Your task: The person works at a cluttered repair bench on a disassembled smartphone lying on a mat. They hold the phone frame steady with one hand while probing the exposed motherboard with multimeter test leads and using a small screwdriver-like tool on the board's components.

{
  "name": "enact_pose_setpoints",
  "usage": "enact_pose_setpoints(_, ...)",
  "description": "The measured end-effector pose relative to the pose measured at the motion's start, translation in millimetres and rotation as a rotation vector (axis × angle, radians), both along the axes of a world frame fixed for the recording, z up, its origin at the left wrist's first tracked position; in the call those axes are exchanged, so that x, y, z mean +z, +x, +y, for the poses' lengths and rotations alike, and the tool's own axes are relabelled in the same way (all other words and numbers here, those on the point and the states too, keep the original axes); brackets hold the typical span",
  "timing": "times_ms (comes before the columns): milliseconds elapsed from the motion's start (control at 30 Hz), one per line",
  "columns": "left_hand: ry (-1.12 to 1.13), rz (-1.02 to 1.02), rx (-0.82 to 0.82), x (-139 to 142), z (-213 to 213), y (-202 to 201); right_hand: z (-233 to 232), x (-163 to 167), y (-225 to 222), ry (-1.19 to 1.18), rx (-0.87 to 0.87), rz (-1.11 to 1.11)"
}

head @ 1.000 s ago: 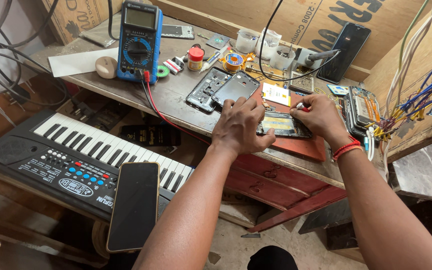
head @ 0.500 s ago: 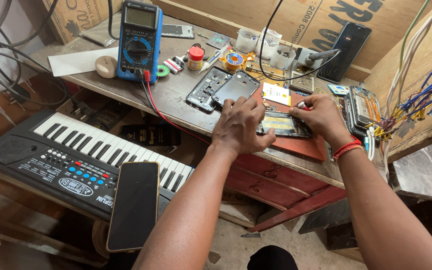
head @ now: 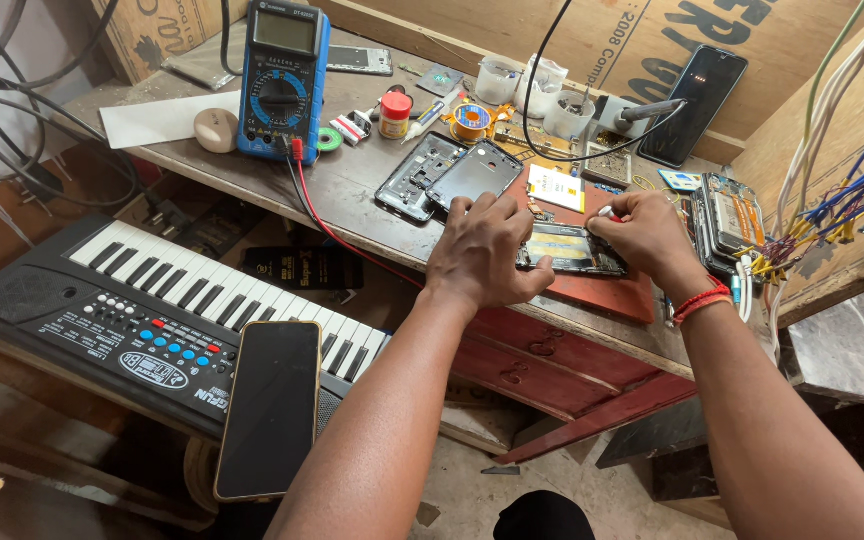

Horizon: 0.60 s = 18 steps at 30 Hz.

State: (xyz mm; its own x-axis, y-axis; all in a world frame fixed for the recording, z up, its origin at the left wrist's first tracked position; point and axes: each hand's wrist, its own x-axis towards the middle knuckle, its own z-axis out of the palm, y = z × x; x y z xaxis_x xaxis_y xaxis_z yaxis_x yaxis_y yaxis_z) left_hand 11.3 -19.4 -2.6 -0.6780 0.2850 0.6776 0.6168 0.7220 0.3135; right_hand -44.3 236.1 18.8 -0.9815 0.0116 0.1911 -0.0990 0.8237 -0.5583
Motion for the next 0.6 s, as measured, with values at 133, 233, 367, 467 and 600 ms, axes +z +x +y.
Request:
enact_pose_setpoints(133, 0.013, 0.005, -0.009, 0, 0, 0, -1, 0, 3, -0.043, 0.040, 0.006)
enact_pose_setpoints(233, 0.002, 0.015, -0.004, -2, 0, 0, -2, 0, 4, -0.040, 0.001, -0.016)
enact_pose_setpoints(367, 0.013, 0.035, -0.005, -4, -1, 0, -5, 2, 3, 0.065, 0.002, 0.022)
enact_pose_setpoints(467, 0.002, 0.010, 0.002, -4, 0, -1, -8, 5, 3, 0.139, 0.020, 0.066)
enact_pose_setpoints(600, -0.005, -0.045, 0.001, -4, 1, -1, -14, 2, 3, 0.359, 0.008, 0.094)
